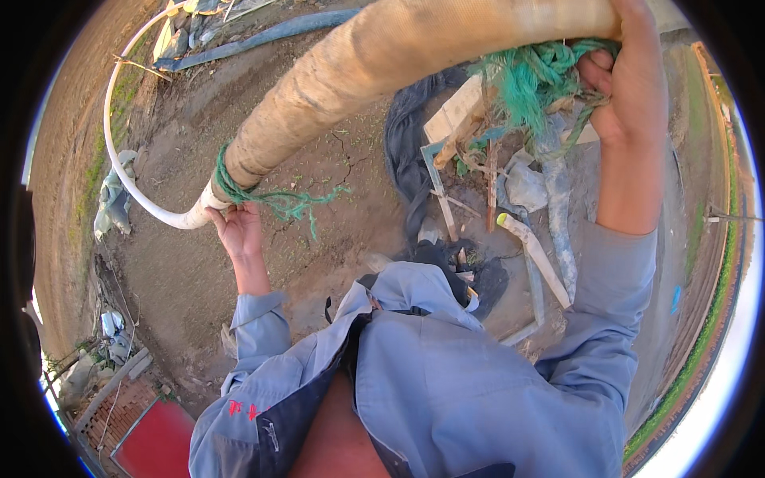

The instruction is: The person walks to a cluttered outdoor area, picks up a white pipe with a taped section, and unties a green rope from it. They then connect the white pipe to a blue pipe and re-tie the green rope around the joint to secure the connection.

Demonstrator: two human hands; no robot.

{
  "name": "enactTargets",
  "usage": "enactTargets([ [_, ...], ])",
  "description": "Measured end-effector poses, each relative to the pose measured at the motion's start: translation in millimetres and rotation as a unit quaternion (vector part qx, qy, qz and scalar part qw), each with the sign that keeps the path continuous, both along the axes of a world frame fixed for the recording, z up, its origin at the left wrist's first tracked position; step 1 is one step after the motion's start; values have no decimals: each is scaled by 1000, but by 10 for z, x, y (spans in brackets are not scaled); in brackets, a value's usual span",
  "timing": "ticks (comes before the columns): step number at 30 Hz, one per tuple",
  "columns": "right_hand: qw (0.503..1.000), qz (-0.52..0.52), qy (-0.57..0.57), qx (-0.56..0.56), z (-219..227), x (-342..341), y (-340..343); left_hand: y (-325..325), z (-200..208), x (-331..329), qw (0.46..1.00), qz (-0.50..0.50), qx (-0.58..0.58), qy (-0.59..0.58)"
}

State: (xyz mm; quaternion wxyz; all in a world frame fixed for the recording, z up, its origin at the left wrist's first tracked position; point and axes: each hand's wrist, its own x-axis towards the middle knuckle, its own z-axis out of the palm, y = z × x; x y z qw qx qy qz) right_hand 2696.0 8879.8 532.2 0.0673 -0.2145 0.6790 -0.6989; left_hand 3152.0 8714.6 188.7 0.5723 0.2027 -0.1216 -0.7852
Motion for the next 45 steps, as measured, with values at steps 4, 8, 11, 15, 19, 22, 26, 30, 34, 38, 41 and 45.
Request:
enactTargets([
  [4, 1000, 22, 9, 16, 21, -86, 61, 12, 134, -43, 1000, 19, -12, -21],
  [8, 993, -33, -94, 69, -413, -59, 597, 320, 44, 7, 997, -10, 68, -24],
  [11, 986, -1, -145, 80, -915, 71, 1082, 627, -129, 148, 996, -24, 84, -35],
  [15, 983, 158, -63, 75, -1156, 289, 1315, 854, -237, 372, 990, -34, 105, -91],
  [19, 974, 195, -92, 65, -932, 85, 1143, 738, -252, 84, 988, -24, 118, -92],
  [22, 975, 154, -149, 61, -644, -496, 636, 285, -266, -679, 993, -17, 98, -66],
  [26, 990, 95, 80, 72, -428, -1010, 516, -453, -7, -1907, 998, 8, 61, -17],
  [30, 944, 110, 53, 307, -548, -1163, 1434, -1108, 539, -2981, 999, -25, 4, 39],
  [34, 974, 26, -90, 205, -805, -1442, 2393, -1071, 694, -4019, 994, -109, 22, 26],
  [38, 946, -37, -76, 312, -941, -1526, 3040, -886, 606, -4924, 991, -114, 70, 12],
  [41, 929, -41, -109, 351, -1063, -1466, 3363, -791, 624, -5206, 979, -204, 7, -10],
  [45, 931, -72, -153, 325, -1263, -1350, 3781, -168, 843, -5435, 942, -312, 65, -107],
])
